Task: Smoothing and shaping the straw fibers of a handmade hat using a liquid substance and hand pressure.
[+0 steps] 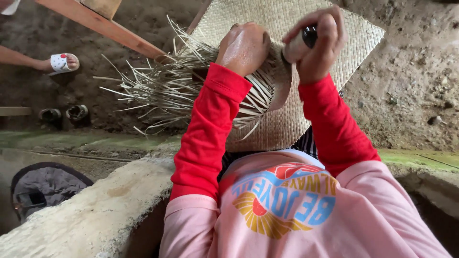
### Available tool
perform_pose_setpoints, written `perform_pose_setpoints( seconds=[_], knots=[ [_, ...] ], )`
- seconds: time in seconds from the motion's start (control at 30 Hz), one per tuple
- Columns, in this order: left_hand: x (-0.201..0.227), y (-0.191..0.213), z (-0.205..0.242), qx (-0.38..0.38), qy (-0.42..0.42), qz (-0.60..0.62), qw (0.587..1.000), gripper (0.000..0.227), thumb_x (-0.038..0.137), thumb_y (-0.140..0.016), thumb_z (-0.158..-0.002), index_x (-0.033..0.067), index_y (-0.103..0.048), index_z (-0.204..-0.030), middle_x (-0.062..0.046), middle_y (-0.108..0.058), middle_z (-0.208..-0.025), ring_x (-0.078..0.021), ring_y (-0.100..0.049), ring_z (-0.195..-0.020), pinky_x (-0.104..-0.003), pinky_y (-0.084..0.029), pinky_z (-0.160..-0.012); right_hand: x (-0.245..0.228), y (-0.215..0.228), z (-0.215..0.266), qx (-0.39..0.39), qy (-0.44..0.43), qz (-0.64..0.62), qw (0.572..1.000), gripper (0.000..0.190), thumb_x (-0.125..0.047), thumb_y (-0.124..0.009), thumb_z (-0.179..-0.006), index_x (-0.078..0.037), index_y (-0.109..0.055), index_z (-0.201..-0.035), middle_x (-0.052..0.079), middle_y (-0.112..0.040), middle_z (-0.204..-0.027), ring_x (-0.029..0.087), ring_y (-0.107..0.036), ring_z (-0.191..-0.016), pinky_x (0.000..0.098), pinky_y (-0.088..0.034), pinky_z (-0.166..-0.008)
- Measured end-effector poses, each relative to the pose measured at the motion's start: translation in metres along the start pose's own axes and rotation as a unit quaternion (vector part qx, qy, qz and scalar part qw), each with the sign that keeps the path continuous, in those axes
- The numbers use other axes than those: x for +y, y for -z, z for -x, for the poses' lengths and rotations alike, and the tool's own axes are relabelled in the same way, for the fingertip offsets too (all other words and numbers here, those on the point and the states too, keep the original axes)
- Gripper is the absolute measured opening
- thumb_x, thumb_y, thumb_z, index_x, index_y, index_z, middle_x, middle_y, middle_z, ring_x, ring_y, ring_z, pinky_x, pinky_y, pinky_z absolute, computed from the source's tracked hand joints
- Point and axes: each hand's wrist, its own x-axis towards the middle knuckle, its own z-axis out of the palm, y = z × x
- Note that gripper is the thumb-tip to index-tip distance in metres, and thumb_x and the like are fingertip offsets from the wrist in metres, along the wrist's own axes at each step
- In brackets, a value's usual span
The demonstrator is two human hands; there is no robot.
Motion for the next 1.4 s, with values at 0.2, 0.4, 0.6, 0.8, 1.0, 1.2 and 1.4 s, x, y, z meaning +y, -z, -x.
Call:
perform_pose_setpoints(
  seconds=[0.2,0.4,0.6,0.8,1.0,1.2,1.4],
  knots=[
    [-0.008,-0.016,0.001,0.105,-0.040,0.002,0.994,0.030,0.017,-0.056,-0.092,0.0055,-0.066,-0.067,-0.012,-0.072,-0.078,-0.0310,-0.068,-0.070,-0.045,-0.057,-0.062,-0.041,0.010,0.036,-0.033,-0.011,0.027,0.999,0.039,-0.039,-0.040,-0.111,-0.003,-0.049,-0.098,0.014,-0.061,-0.074,0.021,-0.054,-0.054,0.0289,-0.045,-0.057],
    [-0.003,-0.007,0.005,0.079,-0.022,0.022,0.996,0.033,0.026,-0.055,-0.091,0.0087,-0.066,-0.065,-0.012,-0.070,-0.084,-0.0316,-0.066,-0.073,-0.044,-0.054,-0.059,-0.025,0.009,0.023,-0.081,-0.036,0.046,0.995,0.062,-0.058,-0.036,-0.112,-0.001,-0.052,-0.094,0.012,-0.058,-0.065,0.024,-0.062,-0.049,0.0302,-0.051,-0.045],
    [0.001,-0.003,0.001,0.060,-0.024,0.010,0.998,0.034,0.021,-0.052,-0.087,0.0187,-0.070,-0.058,-0.009,-0.069,-0.075,-0.0224,-0.055,-0.053,-0.040,-0.049,-0.050,-0.017,-0.001,0.009,-0.077,-0.048,0.079,0.993,0.053,-0.047,-0.040,-0.112,-0.001,-0.052,-0.089,0.011,-0.055,-0.067,0.024,-0.063,-0.050,0.0279,-0.047,-0.043],
    [-0.004,-0.003,-0.001,0.054,-0.040,-0.029,0.997,0.039,0.025,-0.055,-0.100,0.0112,-0.079,-0.072,-0.013,-0.073,-0.070,-0.0249,-0.065,-0.047,-0.041,-0.055,-0.050,0.009,-0.009,-0.002,-0.002,-0.060,0.003,0.998,0.055,-0.055,-0.046,-0.105,-0.004,-0.054,-0.086,0.012,-0.058,-0.063,0.024,-0.062,-0.044,0.0295,-0.051,-0.040],
    [-0.001,0.001,0.005,0.026,0.009,0.031,0.999,0.034,0.024,-0.053,-0.100,0.0057,-0.076,-0.082,-0.014,-0.075,-0.079,-0.0287,-0.071,-0.061,-0.045,-0.059,-0.065,0.008,0.006,0.000,0.016,-0.109,-0.052,0.993,0.054,-0.058,-0.043,-0.100,-0.007,-0.056,-0.091,0.010,-0.062,-0.067,0.021,-0.062,-0.047,0.0316,-0.054,-0.043],
    [-0.008,-0.011,0.001,0.097,-0.024,0.019,0.995,0.036,0.022,-0.053,-0.095,0.0049,-0.062,-0.065,-0.012,-0.071,-0.072,-0.0318,-0.068,-0.063,-0.050,-0.056,-0.064,-0.040,0.011,0.036,-0.025,-0.032,-0.029,0.999,0.049,-0.052,-0.042,-0.109,-0.008,-0.051,-0.090,0.010,-0.058,-0.069,0.023,-0.060,-0.050,0.0302,-0.049,-0.047],
    [-0.012,-0.018,0.000,0.115,-0.059,0.001,0.992,0.031,0.018,-0.054,-0.094,0.0081,-0.067,-0.068,-0.011,-0.069,-0.076,-0.0333,-0.069,-0.075,-0.038,-0.057,-0.052,-0.034,0.009,0.027,-0.068,-0.036,0.048,0.996,0.051,-0.045,-0.039,-0.112,-0.001,-0.052,-0.091,0.013,-0.060,-0.069,0.022,-0.055,-0.048,0.0287,-0.044,-0.050]
  ],
)
